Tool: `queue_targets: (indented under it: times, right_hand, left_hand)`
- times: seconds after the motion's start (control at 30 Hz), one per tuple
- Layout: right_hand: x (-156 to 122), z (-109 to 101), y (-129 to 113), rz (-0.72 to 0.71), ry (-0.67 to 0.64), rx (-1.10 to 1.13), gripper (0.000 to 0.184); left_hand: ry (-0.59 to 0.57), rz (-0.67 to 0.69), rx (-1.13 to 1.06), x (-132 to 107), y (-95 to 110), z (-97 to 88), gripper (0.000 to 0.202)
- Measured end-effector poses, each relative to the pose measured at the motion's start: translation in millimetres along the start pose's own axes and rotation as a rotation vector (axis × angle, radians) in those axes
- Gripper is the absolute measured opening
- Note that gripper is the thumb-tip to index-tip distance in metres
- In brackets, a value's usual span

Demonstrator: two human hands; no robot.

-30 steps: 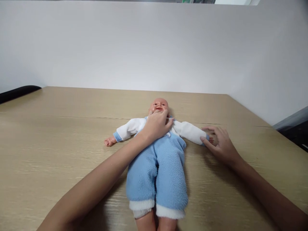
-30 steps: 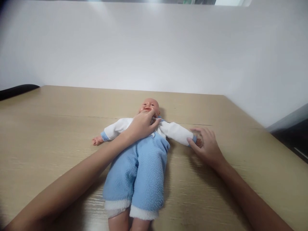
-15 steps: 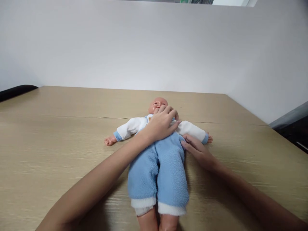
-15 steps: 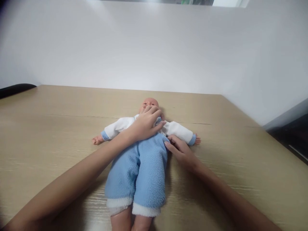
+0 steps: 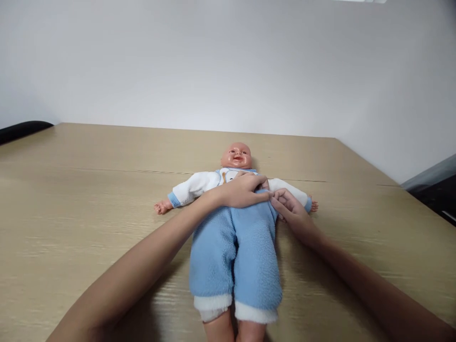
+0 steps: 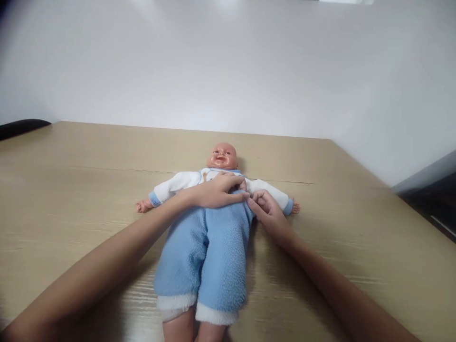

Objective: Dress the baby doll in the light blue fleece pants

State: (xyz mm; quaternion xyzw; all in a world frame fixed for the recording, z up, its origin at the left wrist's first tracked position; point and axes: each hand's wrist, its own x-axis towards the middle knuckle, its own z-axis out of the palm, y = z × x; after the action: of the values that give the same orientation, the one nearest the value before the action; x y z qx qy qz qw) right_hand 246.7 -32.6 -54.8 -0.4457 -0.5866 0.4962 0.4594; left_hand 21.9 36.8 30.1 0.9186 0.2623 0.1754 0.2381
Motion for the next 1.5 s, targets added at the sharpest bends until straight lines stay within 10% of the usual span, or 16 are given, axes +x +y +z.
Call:
queue_targets:
  times: [0.4, 0.7, 0.87, 1.07, 1.2, 1.5]
  right_hand:
    - [-33.2, 21.3, -20.2, -0.426, 0.335, -0.694, 0.026]
    - [-126.9, 81.8, -96.3, -0.609, -0.167, -0.864, 0.041]
    - [-136.6, 93.4, -71.7, -0.728, -0.364, -1.011, 0.091]
    - [-144.3, 103.4, -55.5, -0.667, -0.357, -1.044, 0.095]
    - [-145.5, 110.0, -59.8, -0.610, -0.306, -0.934, 0.084]
    - [-143.6, 94.3, -54.8, -0.482, -0.330, -0.756, 0.068]
  left_hand:
    - [0.355, -0.009, 0.166, -12.1, 14.2, 18.4, 0.017]
    - [0.578, -0.239, 0.049, -105.6, 101.9, -8.9, 0.018]
    - [0.849, -0.621, -0.121, -190.8, 130.5, 56.0, 0.033]
    - [0.783, -0.629, -0.140, -257.0, 133.9, 143.5, 0.078]
    - [0.671, -0.537, -0.053, -267.3, 124.5, 140.1, 0.115]
    - [0.660, -0.485, -0.056, -271.3, 118.0, 136.1, 0.087]
